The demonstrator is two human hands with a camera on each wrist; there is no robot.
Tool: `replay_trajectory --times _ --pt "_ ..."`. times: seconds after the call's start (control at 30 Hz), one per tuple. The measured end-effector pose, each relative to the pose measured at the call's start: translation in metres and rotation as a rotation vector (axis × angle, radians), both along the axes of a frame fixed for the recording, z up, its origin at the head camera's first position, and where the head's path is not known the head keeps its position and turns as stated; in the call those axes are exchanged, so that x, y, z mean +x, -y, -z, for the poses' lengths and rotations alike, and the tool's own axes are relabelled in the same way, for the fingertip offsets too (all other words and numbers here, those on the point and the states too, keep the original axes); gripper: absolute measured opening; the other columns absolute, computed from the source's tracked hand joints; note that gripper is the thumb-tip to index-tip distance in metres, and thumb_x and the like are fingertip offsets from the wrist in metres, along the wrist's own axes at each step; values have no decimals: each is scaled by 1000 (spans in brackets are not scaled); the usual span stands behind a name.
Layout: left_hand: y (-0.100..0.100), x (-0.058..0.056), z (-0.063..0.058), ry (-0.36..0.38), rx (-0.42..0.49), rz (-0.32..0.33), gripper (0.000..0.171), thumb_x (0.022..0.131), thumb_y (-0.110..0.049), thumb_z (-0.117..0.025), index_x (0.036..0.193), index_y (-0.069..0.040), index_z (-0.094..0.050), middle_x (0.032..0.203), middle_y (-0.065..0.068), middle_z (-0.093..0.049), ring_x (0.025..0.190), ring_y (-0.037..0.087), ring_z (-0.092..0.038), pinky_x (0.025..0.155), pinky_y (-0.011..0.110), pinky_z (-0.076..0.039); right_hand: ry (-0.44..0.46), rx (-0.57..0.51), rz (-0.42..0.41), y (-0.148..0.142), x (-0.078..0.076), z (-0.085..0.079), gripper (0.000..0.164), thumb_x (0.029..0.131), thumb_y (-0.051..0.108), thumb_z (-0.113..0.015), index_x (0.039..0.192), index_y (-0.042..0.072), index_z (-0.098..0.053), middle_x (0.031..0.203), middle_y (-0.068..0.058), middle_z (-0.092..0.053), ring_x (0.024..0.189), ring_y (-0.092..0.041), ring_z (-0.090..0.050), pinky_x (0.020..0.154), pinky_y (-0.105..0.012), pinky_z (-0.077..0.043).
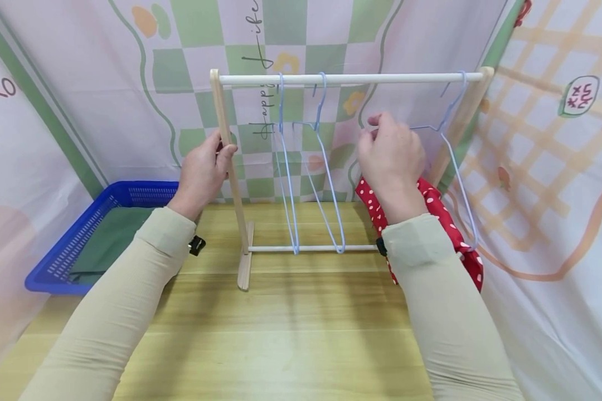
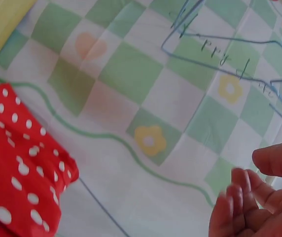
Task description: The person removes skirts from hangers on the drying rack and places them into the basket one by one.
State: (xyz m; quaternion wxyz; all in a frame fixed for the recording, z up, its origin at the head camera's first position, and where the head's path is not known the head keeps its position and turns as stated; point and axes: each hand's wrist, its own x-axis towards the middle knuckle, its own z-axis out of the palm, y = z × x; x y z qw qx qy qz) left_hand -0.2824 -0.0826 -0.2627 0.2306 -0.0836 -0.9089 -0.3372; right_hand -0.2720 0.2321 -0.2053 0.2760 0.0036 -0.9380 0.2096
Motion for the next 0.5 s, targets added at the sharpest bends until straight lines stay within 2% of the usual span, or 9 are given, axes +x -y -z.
replay_trajectory --times 0.13,0.27,0.37,0.5 --pt "0 0 0 -12 0 6 30 102 -38 -41 117 -15 -54 102 4 -63 84 18 -60 74 35 -54 -66 23 63 -11 0 -3 44 97 37 -44 132 14 -56 122 -14 -64 112 -41 -51 93 -54 -35" --pt "1 1 0 -23 -11 4 31 102 -38 -41 119 -14 -53 102 5 -63 83 18 -60 73 35 -54 -106 25 148 -21 0 -3 48 96 36 -48 136 11 -51 128 -22 -55 118 -45 -40 98 -55 -27" --pt "1 0 0 -10 -8 5 32 102 -39 -41 119 -15 -53 103 4 -63 84 18 -60 73 34 -55 -80 -5 218 -28 0 -3 54 94 37 -51 141 11 -45 134 -24 -45 122 -46 -31 100 -57 -24" --pt "0 1 0 4 1 11 31 102 -39 -40 117 -16 -53 102 4 -62 85 18 -60 74 35 -55 47 -23 260 -38 2 -7 63 94 35 -49 148 8 -31 143 -26 -31 127 -46 -24 101 -60 -23"
